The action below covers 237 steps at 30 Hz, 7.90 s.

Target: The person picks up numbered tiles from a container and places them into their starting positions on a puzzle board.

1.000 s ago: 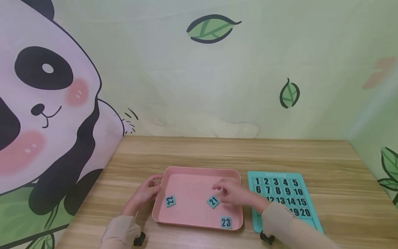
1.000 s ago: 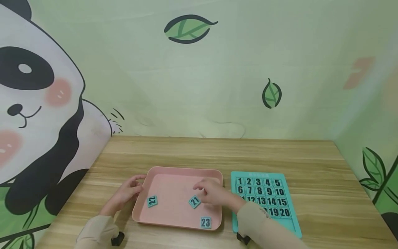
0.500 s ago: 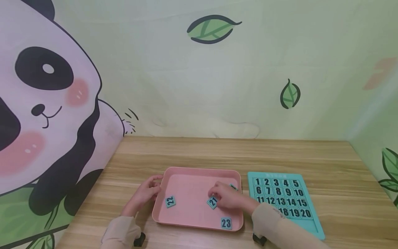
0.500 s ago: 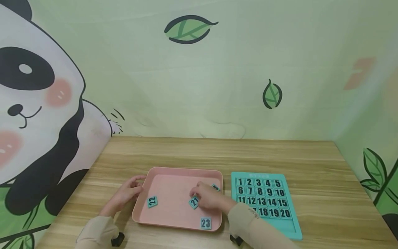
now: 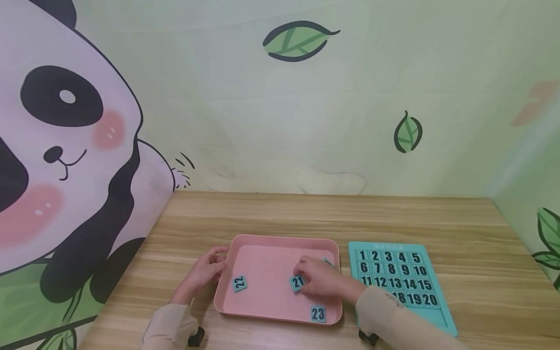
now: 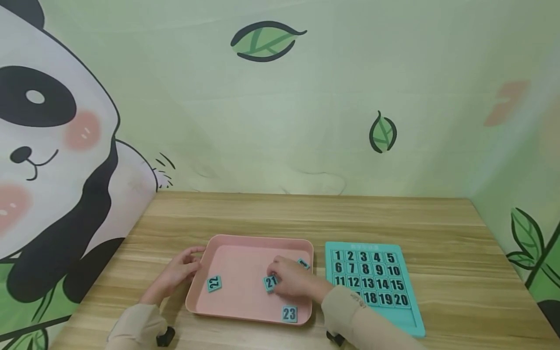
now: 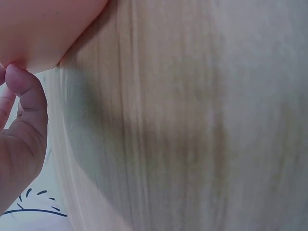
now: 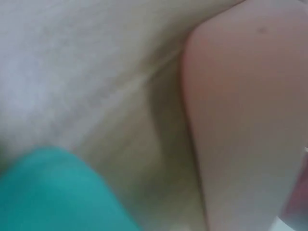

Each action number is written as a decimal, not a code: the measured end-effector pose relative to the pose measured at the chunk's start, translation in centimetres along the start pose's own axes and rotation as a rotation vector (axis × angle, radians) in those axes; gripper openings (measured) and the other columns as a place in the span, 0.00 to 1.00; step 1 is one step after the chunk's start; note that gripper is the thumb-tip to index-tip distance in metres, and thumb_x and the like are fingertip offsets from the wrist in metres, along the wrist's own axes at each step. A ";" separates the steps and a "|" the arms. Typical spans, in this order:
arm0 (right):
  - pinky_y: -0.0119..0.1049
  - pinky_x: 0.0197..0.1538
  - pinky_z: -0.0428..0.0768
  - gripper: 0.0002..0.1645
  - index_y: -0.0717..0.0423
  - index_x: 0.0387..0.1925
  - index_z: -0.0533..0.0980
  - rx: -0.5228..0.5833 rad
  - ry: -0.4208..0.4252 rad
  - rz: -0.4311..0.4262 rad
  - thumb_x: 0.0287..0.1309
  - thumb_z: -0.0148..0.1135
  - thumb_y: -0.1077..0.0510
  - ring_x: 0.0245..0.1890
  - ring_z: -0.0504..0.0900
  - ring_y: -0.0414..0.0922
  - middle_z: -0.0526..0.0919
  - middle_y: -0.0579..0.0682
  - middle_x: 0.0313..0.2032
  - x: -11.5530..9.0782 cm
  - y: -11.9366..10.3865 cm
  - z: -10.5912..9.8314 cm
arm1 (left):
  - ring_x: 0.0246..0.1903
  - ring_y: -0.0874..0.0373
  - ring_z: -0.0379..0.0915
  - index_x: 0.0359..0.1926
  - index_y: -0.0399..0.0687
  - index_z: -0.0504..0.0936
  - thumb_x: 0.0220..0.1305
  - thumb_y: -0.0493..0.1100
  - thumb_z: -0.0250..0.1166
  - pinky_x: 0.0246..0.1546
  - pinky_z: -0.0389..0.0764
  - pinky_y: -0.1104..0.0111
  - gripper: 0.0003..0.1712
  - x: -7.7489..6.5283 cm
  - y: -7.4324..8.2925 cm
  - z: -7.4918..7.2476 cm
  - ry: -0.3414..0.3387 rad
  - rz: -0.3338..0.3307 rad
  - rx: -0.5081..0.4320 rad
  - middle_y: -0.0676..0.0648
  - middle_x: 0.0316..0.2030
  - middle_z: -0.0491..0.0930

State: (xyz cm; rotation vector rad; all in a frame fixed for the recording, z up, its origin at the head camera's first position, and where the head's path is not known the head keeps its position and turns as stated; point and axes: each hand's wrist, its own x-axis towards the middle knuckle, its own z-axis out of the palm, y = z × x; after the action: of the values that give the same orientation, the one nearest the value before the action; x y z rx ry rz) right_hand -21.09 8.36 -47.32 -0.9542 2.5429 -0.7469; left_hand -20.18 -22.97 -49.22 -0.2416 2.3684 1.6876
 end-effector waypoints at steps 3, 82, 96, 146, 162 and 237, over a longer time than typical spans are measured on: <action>0.26 0.39 0.72 0.17 0.50 0.40 0.76 -0.025 0.026 -0.028 0.42 0.64 0.56 0.33 0.69 0.34 0.72 0.39 0.35 -0.3 -0.3 -0.5 | 0.27 0.58 0.67 0.56 0.41 0.65 0.55 0.32 0.52 0.24 0.72 0.69 0.25 0.0 0.1 0.1 0.007 0.000 -0.003 0.43 0.34 0.68; 0.26 0.27 0.68 0.19 0.54 0.40 0.76 0.101 0.163 0.097 0.44 0.64 0.52 0.26 0.66 0.36 0.71 0.45 0.33 -11.5 5.9 -3.2 | 0.27 0.57 0.66 0.56 0.43 0.65 0.57 0.33 0.51 0.25 0.71 0.69 0.23 0.0 0.2 0.1 0.019 -0.034 0.041 0.43 0.34 0.68; 0.35 0.42 0.74 0.19 0.50 0.40 0.77 -0.080 0.139 -0.042 0.43 0.64 0.50 0.40 0.72 0.39 0.74 0.41 0.40 -7.7 2.1 -2.2 | 0.25 0.58 0.66 0.56 0.43 0.65 0.57 0.33 0.51 0.25 0.70 0.69 0.24 0.1 0.2 0.1 0.017 -0.036 0.024 0.44 0.33 0.68; 0.29 0.35 0.65 0.19 0.49 0.32 0.79 -0.233 0.189 -0.104 0.31 0.68 0.51 0.31 0.64 0.36 0.71 0.39 0.26 -4.2 0.7 -0.3 | 0.27 0.57 0.67 0.56 0.42 0.65 0.57 0.32 0.51 0.25 0.71 0.69 0.24 -0.1 0.3 0.1 0.013 -0.020 0.015 0.44 0.33 0.67; 0.29 0.35 0.66 0.20 0.50 0.40 0.79 -0.106 0.187 -0.016 0.39 0.66 0.54 0.34 0.65 0.39 0.70 0.39 0.31 -8.2 2.3 -4.5 | 0.26 0.58 0.67 0.57 0.41 0.64 0.58 0.32 0.50 0.24 0.72 0.68 0.24 -0.3 0.4 0.2 0.017 -0.020 0.023 0.44 0.33 0.68; 0.28 0.31 0.68 0.16 0.45 0.32 0.78 -0.248 0.251 0.018 0.33 0.67 0.55 0.31 0.65 0.32 0.70 0.34 0.29 -16.4 9.5 -3.1 | 0.25 0.58 0.67 0.57 0.41 0.64 0.56 0.33 0.51 0.24 0.70 0.69 0.25 0.0 0.5 0.2 0.017 -0.024 0.041 0.44 0.34 0.69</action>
State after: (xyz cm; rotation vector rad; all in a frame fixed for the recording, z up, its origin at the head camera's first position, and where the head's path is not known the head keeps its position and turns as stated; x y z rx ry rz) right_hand -15.50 26.63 -48.41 -0.9639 2.9125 -0.5877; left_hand -20.29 -22.67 -48.85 -0.2768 2.3999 1.6309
